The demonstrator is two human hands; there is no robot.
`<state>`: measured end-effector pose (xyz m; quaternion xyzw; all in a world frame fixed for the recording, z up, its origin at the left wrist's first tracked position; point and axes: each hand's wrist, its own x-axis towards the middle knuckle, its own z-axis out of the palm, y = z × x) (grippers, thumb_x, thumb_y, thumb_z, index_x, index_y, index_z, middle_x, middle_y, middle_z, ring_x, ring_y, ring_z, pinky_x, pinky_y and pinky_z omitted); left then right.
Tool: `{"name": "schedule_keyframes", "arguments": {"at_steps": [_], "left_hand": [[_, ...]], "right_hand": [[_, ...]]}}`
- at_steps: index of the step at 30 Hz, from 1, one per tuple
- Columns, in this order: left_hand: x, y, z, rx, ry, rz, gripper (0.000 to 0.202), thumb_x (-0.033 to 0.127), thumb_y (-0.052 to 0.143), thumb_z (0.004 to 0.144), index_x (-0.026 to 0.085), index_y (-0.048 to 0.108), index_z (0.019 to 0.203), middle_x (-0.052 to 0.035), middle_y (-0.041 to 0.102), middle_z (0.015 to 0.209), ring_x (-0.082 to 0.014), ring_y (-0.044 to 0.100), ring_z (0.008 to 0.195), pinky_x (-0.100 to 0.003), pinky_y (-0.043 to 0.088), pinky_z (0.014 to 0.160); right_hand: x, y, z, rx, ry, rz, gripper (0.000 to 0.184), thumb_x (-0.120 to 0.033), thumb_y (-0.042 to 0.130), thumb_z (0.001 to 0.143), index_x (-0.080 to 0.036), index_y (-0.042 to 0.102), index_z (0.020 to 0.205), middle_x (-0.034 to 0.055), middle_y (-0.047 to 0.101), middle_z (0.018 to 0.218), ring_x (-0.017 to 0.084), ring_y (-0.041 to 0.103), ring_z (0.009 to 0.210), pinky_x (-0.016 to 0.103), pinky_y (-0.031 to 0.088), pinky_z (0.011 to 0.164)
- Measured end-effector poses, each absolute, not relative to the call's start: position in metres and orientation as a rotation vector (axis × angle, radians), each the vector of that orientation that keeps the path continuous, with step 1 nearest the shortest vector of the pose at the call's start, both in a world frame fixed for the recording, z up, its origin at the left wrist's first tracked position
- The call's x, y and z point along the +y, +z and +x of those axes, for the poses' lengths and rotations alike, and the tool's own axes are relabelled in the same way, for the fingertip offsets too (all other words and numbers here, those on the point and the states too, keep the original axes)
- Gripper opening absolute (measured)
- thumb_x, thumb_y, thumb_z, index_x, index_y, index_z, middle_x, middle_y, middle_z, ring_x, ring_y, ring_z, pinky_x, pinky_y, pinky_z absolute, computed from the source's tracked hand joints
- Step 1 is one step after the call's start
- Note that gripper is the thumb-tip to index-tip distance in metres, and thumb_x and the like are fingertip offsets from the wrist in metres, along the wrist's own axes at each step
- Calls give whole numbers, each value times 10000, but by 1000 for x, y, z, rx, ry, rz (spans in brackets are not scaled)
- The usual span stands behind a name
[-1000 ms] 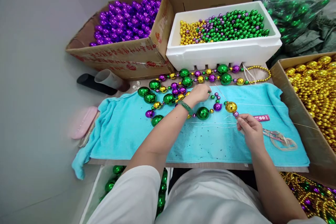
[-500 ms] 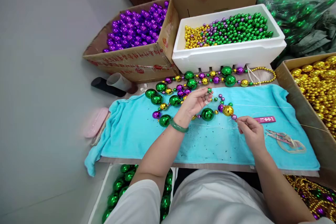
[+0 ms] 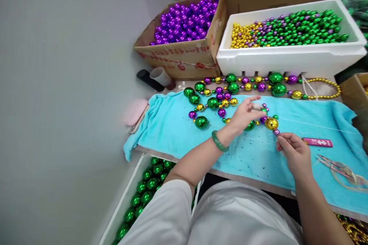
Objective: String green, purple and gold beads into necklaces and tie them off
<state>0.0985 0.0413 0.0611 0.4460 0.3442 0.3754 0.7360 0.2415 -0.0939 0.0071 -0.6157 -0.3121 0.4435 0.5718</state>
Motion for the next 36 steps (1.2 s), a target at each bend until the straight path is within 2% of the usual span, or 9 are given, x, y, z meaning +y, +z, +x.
{"name": "schedule_keyframes", "arguments": {"at_steps": [4,7,10,12,14,18,23,30,36], "left_hand": [[22,61,96,678,726,1102,584,135,772,646,164,557,1188,-16,596,854,-105,579,797,-267,466,768],[28,69,75,727,682,1318,521,203,782,667,164,607,1157,-82,631,986,-141,589,845,-305,472,792],[56,80,33,1008,859,1591,268,284,706,766,179,680,1012,-101,647,1077,-171,592,912,-338,458,859],[81,85,-2,1299,1028,1733,207,282,670,791,189,686,976,-83,655,1048,-185,585,960,-340,439,900],[102,86,-36,1582,1059,1839,178,258,624,810,168,688,950,-79,658,1010,-180,589,912,-333,437,895],[118,80,-82,1900,833,1969,196,243,597,803,154,687,954,-74,667,986,-183,586,874,-325,446,868],[112,68,-97,2021,686,2057,254,274,577,819,145,681,1011,-90,649,1050,-200,587,901,-331,445,891],[125,55,-104,2189,598,2187,296,317,590,820,164,671,1061,-58,628,976,-204,553,919,-356,432,949],[122,60,-98,2153,618,2214,307,306,569,821,126,679,1045,-110,639,1019,-240,570,954,-374,440,936]], "right_hand": [[-95,2,237,-637,1130,-1385,237,-370,741,735,-172,650,827,4,605,623,104,533,547,221,430,514],[-97,4,238,-569,1105,-1324,231,-342,766,711,-174,655,823,8,611,631,104,543,559,214,433,509],[-99,9,243,-511,1072,-1287,231,-320,782,687,-177,655,817,11,614,632,111,553,563,222,449,510],[-100,11,247,-499,1065,-1285,232,-316,784,680,-177,657,815,12,610,632,114,554,565,226,451,505],[-101,12,249,-500,1058,-1291,228,-317,782,680,-175,656,805,12,603,628,114,548,560,221,434,486],[-100,14,251,-517,1028,-1303,216,-313,771,692,-172,646,797,7,597,617,112,538,549,221,411,481],[-95,18,245,-553,1031,-1309,200,-319,733,706,-181,605,772,-17,562,562,97,486,493,209,324,438],[-86,21,244,-603,1096,-1298,195,-357,671,746,-191,581,794,-28,559,566,96,478,506,228,364,493],[-93,23,246,-519,1121,-1278,191,-328,722,717,-183,615,780,-20,569,563,94,495,516,217,375,500]]}}
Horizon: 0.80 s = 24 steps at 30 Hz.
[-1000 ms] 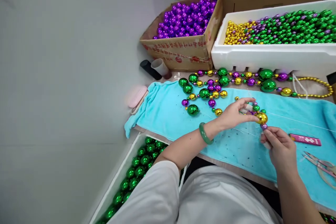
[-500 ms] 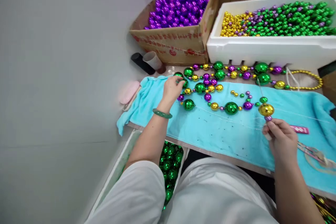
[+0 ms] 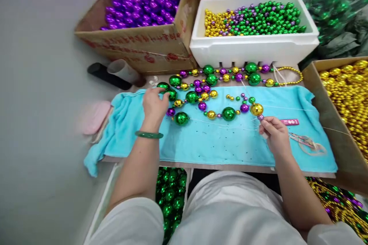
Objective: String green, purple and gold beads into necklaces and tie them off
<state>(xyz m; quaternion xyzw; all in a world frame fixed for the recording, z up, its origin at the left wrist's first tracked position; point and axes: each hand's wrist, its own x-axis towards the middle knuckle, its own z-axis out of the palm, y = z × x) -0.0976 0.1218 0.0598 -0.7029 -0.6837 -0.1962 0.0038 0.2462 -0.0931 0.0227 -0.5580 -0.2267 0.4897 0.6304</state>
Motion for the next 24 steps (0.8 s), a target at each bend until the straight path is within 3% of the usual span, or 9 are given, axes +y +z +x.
{"name": "schedule_keyframes", "arguments": {"at_steps": [12,24], "left_hand": [[92,58,-74,-2065,-828,-2446,212,264,565,844,163,686,985,-92,650,1007,-221,600,942,-358,472,886],[88,50,-12,-1728,-560,-2788,245,213,457,912,158,666,1028,-101,661,1001,-231,598,949,-350,457,856]], "right_hand": [[-98,15,249,-443,1112,-1299,237,-328,805,640,-171,671,756,-1,592,592,85,523,539,180,410,499],[-96,20,248,-449,1112,-1316,224,-325,796,647,-179,662,751,-3,583,570,87,510,532,178,378,476]]}}
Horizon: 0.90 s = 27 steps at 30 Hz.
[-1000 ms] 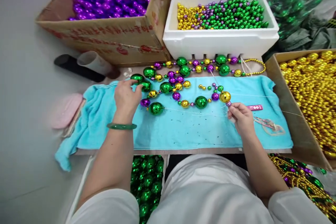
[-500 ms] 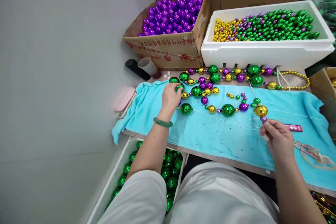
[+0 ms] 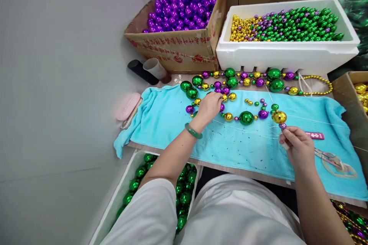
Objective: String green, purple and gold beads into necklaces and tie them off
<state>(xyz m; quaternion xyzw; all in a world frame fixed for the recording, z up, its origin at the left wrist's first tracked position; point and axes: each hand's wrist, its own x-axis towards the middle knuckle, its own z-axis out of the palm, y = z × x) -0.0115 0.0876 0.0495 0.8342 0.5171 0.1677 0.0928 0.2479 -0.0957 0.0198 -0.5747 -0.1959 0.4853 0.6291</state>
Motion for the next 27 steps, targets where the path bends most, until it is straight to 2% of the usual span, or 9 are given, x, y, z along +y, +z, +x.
{"name": "schedule_keyframes", "arguments": {"at_steps": [3,7,12,15,17,19,21,24,27], "left_hand": [[109,53,6,1592,421,2543,272,224,426,925,149,666,1030,-119,660,1018,-242,592,979,-364,440,888],[138,53,30,1636,150,2525,270,296,531,872,119,684,1007,-173,664,1039,-316,576,1057,-427,438,903],[150,47,45,1628,53,2322,260,153,655,712,72,698,955,-240,660,1043,-386,587,1057,-491,448,897],[146,50,43,1591,125,2307,268,125,629,716,102,692,976,-188,678,1027,-331,608,1030,-458,459,914],[137,57,40,1494,385,2108,291,173,607,766,140,665,1050,-128,682,1038,-256,621,1002,-399,475,917],[123,64,36,1253,682,1607,289,233,607,799,162,643,1076,-84,686,991,-192,641,917,-349,505,874],[107,71,34,973,839,1036,243,274,619,811,159,650,1022,-66,686,919,-159,651,841,-313,526,821],[85,76,34,777,874,610,199,312,624,833,167,662,964,-56,690,899,-132,651,797,-251,530,737],[72,77,39,700,879,503,215,334,604,865,214,658,1035,-35,691,915,-86,615,681,-210,504,627]], "right_hand": [[-95,20,247,-460,1129,-1316,230,-340,795,652,-179,660,746,-2,580,569,85,505,530,179,373,477],[-95,20,245,-471,1151,-1307,233,-355,791,665,-185,660,755,-4,582,580,84,510,541,183,385,497],[-97,18,249,-467,1161,-1302,233,-362,785,682,-189,658,774,-6,578,582,85,507,547,186,383,507],[-100,17,251,-475,1147,-1318,234,-367,777,693,-192,656,789,-8,575,585,90,504,554,192,380,507],[-101,16,251,-514,1132,-1335,227,-373,762,713,-191,654,798,-6,575,588,93,498,556,194,359,491],[-102,16,249,-566,1125,-1342,217,-376,743,735,-187,651,793,-4,575,587,95,492,550,199,345,480],[-101,16,245,-611,1131,-1330,206,-371,726,751,-184,646,778,-5,571,577,96,488,541,206,348,482],[-98,17,236,-677,1147,-1308,184,-355,709,764,-182,647,768,-12,561,560,93,478,523,214,361,488],[-97,18,228,-735,1151,-1305,175,-348,700,767,-181,650,759,-15,555,551,96,479,517,223,380,496]]}}
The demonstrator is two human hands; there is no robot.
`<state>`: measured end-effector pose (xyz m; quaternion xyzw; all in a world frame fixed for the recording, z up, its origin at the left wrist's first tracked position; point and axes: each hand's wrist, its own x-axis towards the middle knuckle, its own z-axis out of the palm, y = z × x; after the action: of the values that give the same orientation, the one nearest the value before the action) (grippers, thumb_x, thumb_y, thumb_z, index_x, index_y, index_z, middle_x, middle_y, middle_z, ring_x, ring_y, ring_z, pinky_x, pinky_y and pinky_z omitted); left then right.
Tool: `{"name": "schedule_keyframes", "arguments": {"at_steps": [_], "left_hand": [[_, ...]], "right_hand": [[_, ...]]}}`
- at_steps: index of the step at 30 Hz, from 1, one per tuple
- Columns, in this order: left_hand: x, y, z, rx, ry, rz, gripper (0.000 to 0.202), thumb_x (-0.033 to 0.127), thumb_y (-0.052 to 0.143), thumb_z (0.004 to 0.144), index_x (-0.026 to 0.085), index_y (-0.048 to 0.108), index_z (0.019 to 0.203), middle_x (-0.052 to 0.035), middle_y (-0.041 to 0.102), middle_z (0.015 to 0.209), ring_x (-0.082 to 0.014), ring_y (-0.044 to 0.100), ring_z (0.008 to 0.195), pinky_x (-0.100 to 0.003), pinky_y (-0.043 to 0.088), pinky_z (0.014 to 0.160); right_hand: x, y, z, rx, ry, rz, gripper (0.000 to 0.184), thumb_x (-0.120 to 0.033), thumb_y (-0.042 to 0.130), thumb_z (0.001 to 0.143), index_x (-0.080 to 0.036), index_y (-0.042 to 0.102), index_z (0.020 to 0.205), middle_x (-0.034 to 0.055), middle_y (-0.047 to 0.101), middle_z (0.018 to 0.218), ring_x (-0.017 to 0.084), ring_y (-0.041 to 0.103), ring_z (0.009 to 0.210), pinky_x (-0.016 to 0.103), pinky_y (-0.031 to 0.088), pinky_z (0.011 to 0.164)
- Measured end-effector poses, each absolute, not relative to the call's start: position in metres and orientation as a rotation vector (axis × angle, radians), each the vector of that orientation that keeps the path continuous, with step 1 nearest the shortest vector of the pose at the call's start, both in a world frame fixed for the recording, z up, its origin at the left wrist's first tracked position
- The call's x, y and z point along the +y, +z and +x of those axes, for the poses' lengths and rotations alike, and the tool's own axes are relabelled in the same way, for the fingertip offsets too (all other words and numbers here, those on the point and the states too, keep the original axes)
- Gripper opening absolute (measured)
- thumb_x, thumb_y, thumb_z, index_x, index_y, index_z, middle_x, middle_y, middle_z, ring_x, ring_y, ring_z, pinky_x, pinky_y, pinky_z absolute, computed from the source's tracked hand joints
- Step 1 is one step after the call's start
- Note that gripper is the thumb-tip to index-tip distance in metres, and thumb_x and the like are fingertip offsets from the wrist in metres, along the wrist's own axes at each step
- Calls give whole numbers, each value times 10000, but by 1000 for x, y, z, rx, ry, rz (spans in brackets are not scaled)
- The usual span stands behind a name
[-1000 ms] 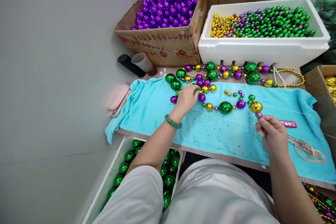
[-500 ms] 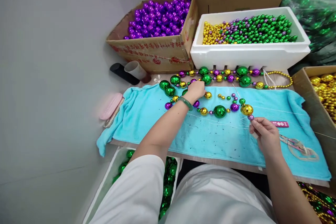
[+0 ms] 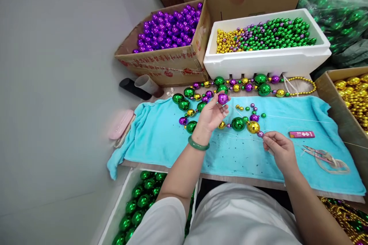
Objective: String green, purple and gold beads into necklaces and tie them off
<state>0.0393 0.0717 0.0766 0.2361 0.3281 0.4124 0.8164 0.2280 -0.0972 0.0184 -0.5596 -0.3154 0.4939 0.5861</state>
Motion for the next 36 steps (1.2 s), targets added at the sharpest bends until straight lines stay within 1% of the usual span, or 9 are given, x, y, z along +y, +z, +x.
{"name": "schedule_keyframes", "arguments": {"at_steps": [3,6,9,12,16,23,32,34,36], "left_hand": [[64,77,45,702,926,480,181,302,583,882,223,662,1024,-24,682,893,-63,581,632,-205,493,625],[59,78,49,762,944,466,95,237,590,854,176,662,860,-25,663,808,-91,615,708,-237,510,720],[53,79,53,775,940,444,124,219,568,840,159,635,755,-23,644,747,-107,626,739,-265,512,791],[49,81,57,789,910,405,147,262,553,850,162,645,793,-24,642,740,-111,620,725,-281,514,795],[46,81,61,822,887,358,173,335,630,814,163,635,799,-21,638,727,-114,615,701,-282,519,739],[44,78,62,790,963,237,104,236,624,819,159,612,751,-18,647,740,-105,622,731,-250,519,755],[43,74,61,831,1009,403,74,243,632,796,182,591,802,-13,647,796,-112,622,789,-269,497,796],[39,74,63,839,1060,461,118,194,656,764,194,582,856,3,640,829,-101,612,805,-255,481,796],[34,73,66,824,1118,539,251,130,686,716,204,575,929,17,626,861,-87,599,810,-234,464,782]], "right_hand": [[-98,21,225,-757,1146,-1311,178,-351,695,766,-180,649,745,-11,555,551,103,485,519,234,396,501],[-101,22,225,-751,1143,-1319,184,-357,695,762,-180,649,742,-9,558,550,107,488,517,238,401,500],[-103,22,225,-743,1156,-1319,190,-364,697,758,-180,650,745,-10,554,548,107,486,516,238,399,497],[-104,21,224,-747,1177,-1317,198,-369,696,760,-179,646,732,-12,547,540,103,477,512,234,390,490],[-105,21,223,-749,1173,-1327,202,-370,696,760,-178,646,728,-14,545,540,100,478,513,230,389,492],[-105,16,226,-736,1156,-1336,193,-364,698,757,-178,648,743,-15,551,544,101,481,506,231,393,491],[-105,21,228,-732,1135,-1365,217,-388,706,735,-180,645,723,-11,547,530,107,480,494,238,399,476],[-105,21,227,-739,1120,-1378,226,-395,705,734,-178,644,724,-10,545,529,107,478,492,239,399,473],[-103,21,226,-747,1101,-1382,232,-402,702,736,-178,640,729,-12,544,528,107,478,492,241,403,476]]}}
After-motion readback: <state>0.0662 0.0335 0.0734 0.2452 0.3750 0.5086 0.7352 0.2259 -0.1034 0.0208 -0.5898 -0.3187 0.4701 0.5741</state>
